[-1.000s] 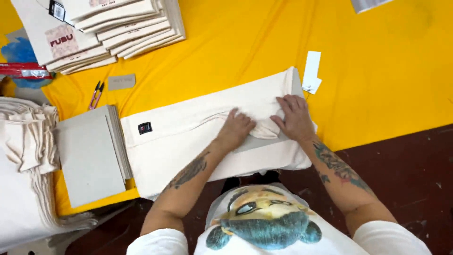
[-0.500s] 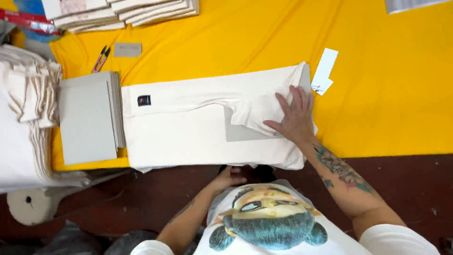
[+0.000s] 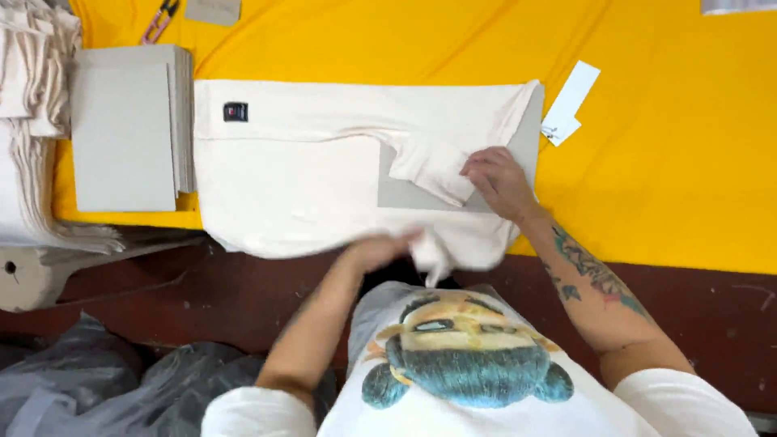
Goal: A worker is folding t-shirts on a yellow table using a rectangular board as a template to ensure uniform size and shape.
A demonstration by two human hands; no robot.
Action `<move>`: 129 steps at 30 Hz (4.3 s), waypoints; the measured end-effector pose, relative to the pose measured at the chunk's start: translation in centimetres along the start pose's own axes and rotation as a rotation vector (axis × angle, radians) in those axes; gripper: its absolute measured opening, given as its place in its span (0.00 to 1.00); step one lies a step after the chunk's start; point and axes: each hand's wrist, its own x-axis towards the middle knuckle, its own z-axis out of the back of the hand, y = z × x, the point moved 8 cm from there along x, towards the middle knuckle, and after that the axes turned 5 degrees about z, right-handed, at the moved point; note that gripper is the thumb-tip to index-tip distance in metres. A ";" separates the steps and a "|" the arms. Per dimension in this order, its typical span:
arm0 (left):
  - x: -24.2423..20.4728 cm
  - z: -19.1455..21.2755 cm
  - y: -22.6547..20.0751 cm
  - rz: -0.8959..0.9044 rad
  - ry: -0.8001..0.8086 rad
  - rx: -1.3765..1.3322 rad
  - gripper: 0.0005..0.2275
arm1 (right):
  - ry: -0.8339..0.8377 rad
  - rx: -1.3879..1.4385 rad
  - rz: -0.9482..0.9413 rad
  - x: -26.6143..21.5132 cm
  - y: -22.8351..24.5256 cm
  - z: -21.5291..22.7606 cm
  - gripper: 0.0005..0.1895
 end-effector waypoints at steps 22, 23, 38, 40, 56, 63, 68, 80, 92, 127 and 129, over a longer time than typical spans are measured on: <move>0.6 16.4 11.7 -0.584 -1.376 0.533 0.29 | -0.007 -0.283 -0.591 -0.8 -8.8 1.3 0.24; -0.1 18.9 14.5 -0.499 -1.389 0.636 0.26 | 0.002 -0.314 -0.628 -0.9 -9.5 1.2 0.25; -5.3 39.3 19.3 -0.428 -1.578 0.445 0.16 | -0.197 -0.394 -0.647 0.2 -1.9 1.4 0.23; -6.0 37.9 19.7 -0.422 -1.554 0.404 0.13 | -0.206 -0.438 -0.629 0.0 -2.0 1.1 0.24; -3.6 39.0 16.7 -0.468 -1.185 0.721 0.14 | -0.395 -0.675 -0.309 -1.7 -2.1 -0.4 0.19; -6.9 29.3 24.9 -0.196 -0.460 0.718 0.19 | -0.375 -0.677 -0.345 -1.5 -1.9 -0.2 0.19; -6.8 34.0 24.2 -0.384 -1.035 0.554 0.14 | -0.369 -0.654 -0.329 -2.1 -2.9 -0.5 0.21; -11.5 35.5 25.5 -0.422 -1.458 0.615 0.04 | -0.378 -0.677 -0.318 -1.7 -2.5 -0.4 0.19; -8.7 26.3 28.5 0.205 -0.770 -0.156 0.21 | -0.379 -0.681 -0.290 -1.5 -1.6 -0.4 0.19; 1.1 18.8 -5.3 -1.049 -0.692 0.651 0.21 | -0.483 -0.694 -0.361 -1.3 -1.8 0.0 0.13; 2.3 16.5 -6.8 -0.904 -0.549 0.815 0.32 | -0.464 -0.615 -0.395 -1.2 -1.6 0.0 0.13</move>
